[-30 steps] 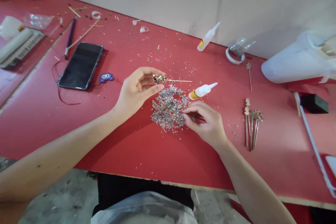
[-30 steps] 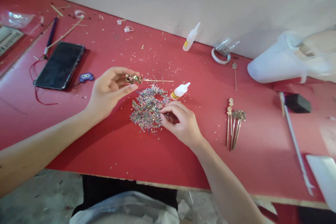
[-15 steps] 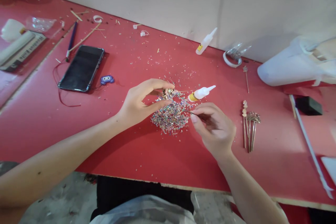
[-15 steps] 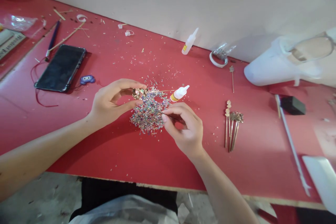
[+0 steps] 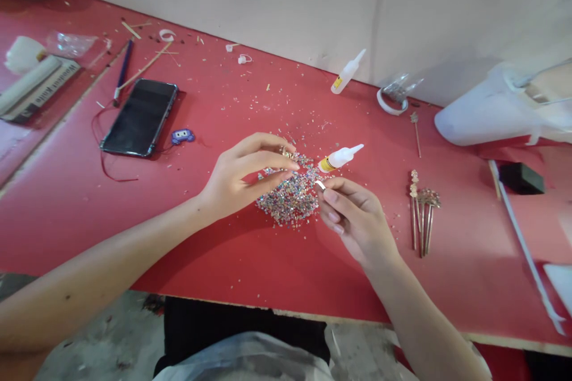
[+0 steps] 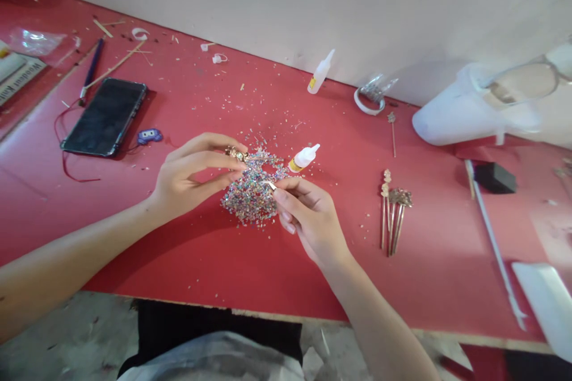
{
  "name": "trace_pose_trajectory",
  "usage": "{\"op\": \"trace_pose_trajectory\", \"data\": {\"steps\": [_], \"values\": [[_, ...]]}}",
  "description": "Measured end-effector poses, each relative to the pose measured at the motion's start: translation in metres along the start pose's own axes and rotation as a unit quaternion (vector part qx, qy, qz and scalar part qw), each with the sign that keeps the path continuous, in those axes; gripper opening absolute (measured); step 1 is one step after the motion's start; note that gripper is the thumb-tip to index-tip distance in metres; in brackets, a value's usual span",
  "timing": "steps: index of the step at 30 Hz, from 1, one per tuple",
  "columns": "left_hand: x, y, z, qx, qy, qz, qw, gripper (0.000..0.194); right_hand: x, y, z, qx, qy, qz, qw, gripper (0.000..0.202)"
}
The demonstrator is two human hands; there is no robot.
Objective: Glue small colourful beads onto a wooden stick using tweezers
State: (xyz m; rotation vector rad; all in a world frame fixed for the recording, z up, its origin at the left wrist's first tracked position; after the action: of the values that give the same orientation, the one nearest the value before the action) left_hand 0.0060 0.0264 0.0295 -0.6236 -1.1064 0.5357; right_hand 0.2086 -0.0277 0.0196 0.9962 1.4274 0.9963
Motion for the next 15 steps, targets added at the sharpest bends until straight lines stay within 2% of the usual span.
{"op": "trace_pose_trajectory", "data": {"steps": [4,8,11,15], "values": [[0.0,-0.002,-0.001,0.002,0.012,-0.007,1.0,0.014,0.002,-0.001,0.005,-0.019,-0.002,0.017,1.0,0.015],[0.0,0.001,0.0,-0.006,-0.003,0.016,1.0,0.015,0.004,0.0,0.014,-0.15,-0.029,0.092,0.984,0.013],[0.0,0.005,0.0,-0.033,-0.007,0.048,0.998,0.015,0.007,0.0,0.017,-0.277,-0.017,0.16,0.947,0.01],[0.0,0.009,0.001,-0.05,-0.009,0.069,0.996,0.014,0.01,-0.001,0.018,-0.431,0.003,0.267,0.862,0.008]]}}
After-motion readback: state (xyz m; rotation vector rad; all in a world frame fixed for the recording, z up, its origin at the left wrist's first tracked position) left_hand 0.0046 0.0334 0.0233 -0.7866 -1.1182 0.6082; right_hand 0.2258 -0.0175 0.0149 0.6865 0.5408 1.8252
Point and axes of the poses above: each hand's wrist, its own x-axis towards the middle knuckle, its own z-axis out of the back of the hand, y = z × x, the point moved 2 cm from there along x, towards the middle knuckle, and after that the axes turned 9 degrees about -x, right-handed, at the moved point
